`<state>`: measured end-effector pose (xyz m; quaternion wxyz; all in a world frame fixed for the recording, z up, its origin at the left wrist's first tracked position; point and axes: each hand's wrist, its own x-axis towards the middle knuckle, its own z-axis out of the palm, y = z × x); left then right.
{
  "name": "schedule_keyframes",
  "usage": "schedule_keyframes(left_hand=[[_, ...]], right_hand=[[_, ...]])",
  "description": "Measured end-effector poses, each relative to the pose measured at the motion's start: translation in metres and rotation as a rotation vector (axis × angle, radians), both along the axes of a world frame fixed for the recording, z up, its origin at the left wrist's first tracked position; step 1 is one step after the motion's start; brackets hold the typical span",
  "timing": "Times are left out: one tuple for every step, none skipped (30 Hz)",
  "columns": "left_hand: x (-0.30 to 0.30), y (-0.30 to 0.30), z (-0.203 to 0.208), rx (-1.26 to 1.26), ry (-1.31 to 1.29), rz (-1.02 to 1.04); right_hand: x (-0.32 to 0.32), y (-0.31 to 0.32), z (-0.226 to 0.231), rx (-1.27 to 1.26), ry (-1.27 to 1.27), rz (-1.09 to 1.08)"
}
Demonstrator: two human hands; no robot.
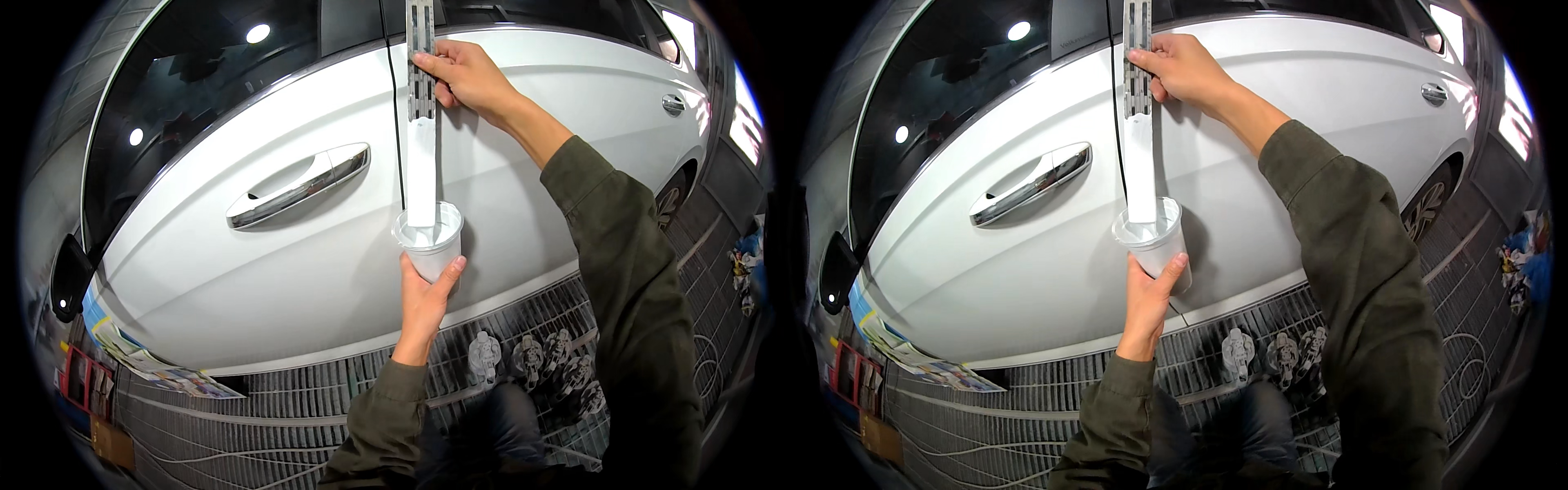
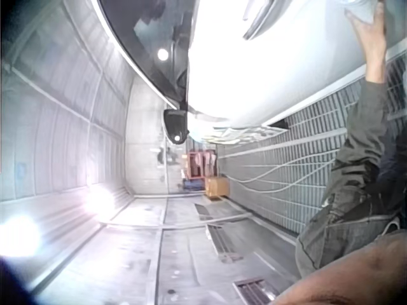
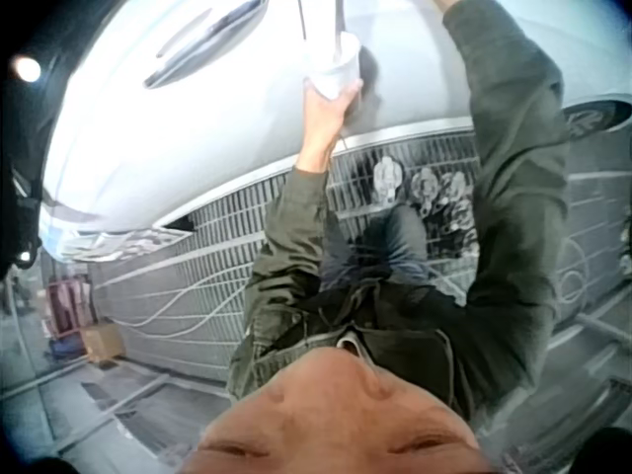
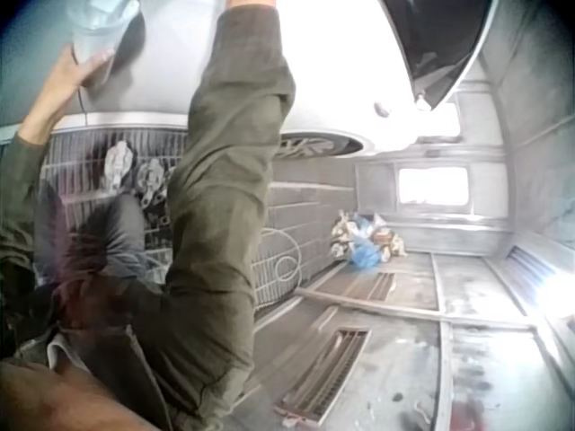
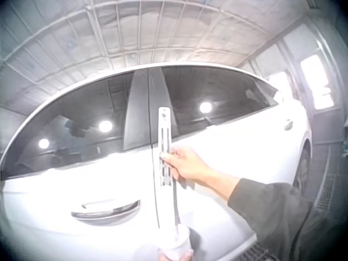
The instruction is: The person mixes a white paste in a plastic cup using a metal spreader, then applies the paste to the side of a white car. The person walks to a workbench, opens a container, and wipes the rim with a paper towel before returning to the car.
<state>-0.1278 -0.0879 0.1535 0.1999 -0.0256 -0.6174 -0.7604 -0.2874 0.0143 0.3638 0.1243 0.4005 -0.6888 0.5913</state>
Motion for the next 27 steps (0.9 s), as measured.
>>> schedule_keyframes(left_hand=[[0.001,0.000,0.000,0.004,-0.005,-0.006],[0.001,-0.001,0.000,0.007,-0.010,-0.011],[0.001,-0.001,-0.001,0.007,0.001,-0.007],[0.000,-0.001,-0.001,0.009,0.013,-0.006],[-0.001,-0.001,-0.001,0.011,0.025,-0.003],[-0.001,-0.001,-0.003,0.006,0.018,0.000],[-0.002,-0.001,-0.004,0.002,0.014,0.001],[-0.003,-0.001,-0.004,-0.003,0.009,0.003],[-0.002,-0.001,-0.003,-0.004,0.008,-0.001],[-0.001,0.000,-0.001,-0.007,0.008,-0.004],[0.000,0.000,0.000,-0.011,0.008,-0.006],[0.000,0.000,0.000,-0.011,0.007,-0.002],[0.001,0.001,-0.001,-0.008,0.004,0.002],[0.001,0.002,-0.002,-0.004,0.000,0.005],[0.001,0.002,-0.004,-0.007,0.003,0.008],[0.001,0.002,-0.007,-0.003,0.007,0.014],[0.000,0.002,-0.010,0.001,0.012,0.019],[-0.001,0.003,-0.014,-0.009,0.012,0.018],[-0.001,0.002,-0.019,-0.015,0.011,0.026],[0.002,0.003,-0.023,-0.018,0.010,0.033],[0.003,0.003,-0.027,-0.037,0.007,0.035],[0.003,0.001,-0.032,-0.051,0.000,0.040],[0.004,-0.001,-0.035,-0.066,-0.008,0.045],[0.006,-0.003,-0.038,-0.048,-0.021,0.044],[0.010,-0.007,-0.044,-0.045,-0.029,0.052],[0.009,-0.010,-0.052,-0.040,-0.034,0.050],[0.008,-0.013,-0.060,-0.035,-0.039,0.049]], right_hand=[[0.000,0.000,0.001,-0.003,0.000,0.001],[0.001,-0.001,0.001,-0.007,0.018,0.005],[0.002,-0.001,0.001,-0.013,0.017,0.005],[0.002,-0.001,0.001,-0.017,0.017,0.003],[0.003,-0.002,0.001,-0.021,0.017,0.002],[0.005,-0.003,0.001,-0.021,0.024,0.000],[0.005,-0.001,0.001,-0.020,0.021,0.004],[0.005,0.001,0.001,-0.020,0.018,0.009],[0.004,0.002,0.001,-0.020,0.015,0.015],[0.005,0.002,0.001,-0.020,0.021,0.005],[0.005,0.001,0.001,-0.021,0.027,-0.003],[0.006,0.001,0.001,-0.022,0.032,-0.011],[0.007,0.002,0.001,-0.015,0.036,-0.023],[0.010,0.002,0.002,-0.009,0.040,-0.034],[0.011,0.003,0.002,-0.002,0.044,-0.045],[0.010,0.002,0.000,-0.018,0.051,-0.053],[0.008,0.000,-0.002,-0.033,0.057,-0.061],[0.005,-0.001,-0.003,-0.048,0.065,-0.070],[0.001,-0.003,-0.004,-0.059,0.069,-0.044],[-0.003,-0.002,-0.003,-0.067,0.074,-0.019],[-0.008,0.000,-0.002,-0.076,0.079,0.005],[-0.007,-0.003,-0.005,0.014,0.054,0.037],[-0.005,-0.001,-0.013,-0.003,0.040,0.023],[-0.003,0.003,-0.022,-0.019,0.025,0.010],[0.015,0.003,-0.030,-0.033,0.007,-0.001],[0.035,0.009,-0.039,0.064,0.007,0.004],[0.042,0.011,-0.055,0.089,0.028,0.024]])
